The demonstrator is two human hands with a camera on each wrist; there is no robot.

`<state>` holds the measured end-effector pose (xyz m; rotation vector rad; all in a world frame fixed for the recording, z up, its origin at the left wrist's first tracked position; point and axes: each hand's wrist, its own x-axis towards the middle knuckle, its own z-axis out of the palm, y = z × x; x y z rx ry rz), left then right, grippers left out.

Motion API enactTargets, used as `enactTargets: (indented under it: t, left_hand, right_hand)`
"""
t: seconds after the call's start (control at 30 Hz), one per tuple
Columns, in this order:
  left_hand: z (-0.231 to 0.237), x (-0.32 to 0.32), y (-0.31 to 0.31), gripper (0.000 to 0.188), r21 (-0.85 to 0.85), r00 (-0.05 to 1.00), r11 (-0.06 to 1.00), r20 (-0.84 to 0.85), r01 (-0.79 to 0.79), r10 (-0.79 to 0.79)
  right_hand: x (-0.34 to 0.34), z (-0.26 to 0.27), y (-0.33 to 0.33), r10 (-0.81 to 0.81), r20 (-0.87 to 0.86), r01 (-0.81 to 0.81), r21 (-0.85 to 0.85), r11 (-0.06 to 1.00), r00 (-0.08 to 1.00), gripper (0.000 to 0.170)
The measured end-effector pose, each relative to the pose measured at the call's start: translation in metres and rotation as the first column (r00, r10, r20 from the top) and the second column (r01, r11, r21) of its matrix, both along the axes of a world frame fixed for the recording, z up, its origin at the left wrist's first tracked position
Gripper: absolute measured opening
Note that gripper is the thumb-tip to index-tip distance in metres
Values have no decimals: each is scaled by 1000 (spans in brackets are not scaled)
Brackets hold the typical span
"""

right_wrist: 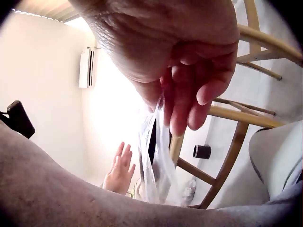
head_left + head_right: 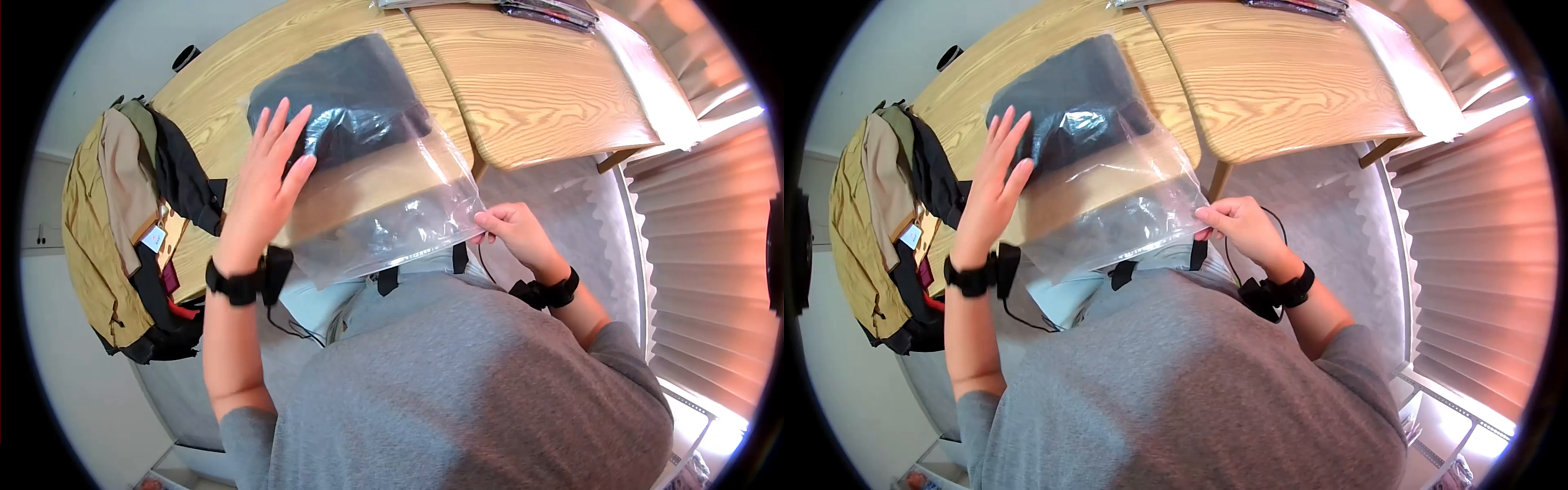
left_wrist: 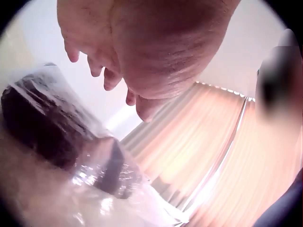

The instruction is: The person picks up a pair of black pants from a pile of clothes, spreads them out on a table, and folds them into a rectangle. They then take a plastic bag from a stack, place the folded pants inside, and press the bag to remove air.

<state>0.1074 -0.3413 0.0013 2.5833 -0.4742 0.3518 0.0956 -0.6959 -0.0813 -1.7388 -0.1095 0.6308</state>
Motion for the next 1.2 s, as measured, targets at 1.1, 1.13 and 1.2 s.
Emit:
enactTargets:
  t: [1.1, 1.13, 1.2]
  left_hand:
    - [-32, -59, 49, 19, -391, 984, 918, -127, 67, -126]
    - [-34, -61, 47, 19, -395, 984, 916, -131, 64, -125]
    - [-38, -63, 45, 20, -509, 970, 847, -240, -152, 30]
  right_hand:
    - [105, 15, 22, 354, 783, -301, -223, 927, 512, 22]
    - [106, 13, 20, 319, 735, -360, -109, 926, 599, 22]
    - [100, 8, 20, 266, 709, -295, -85, 952, 653, 19]
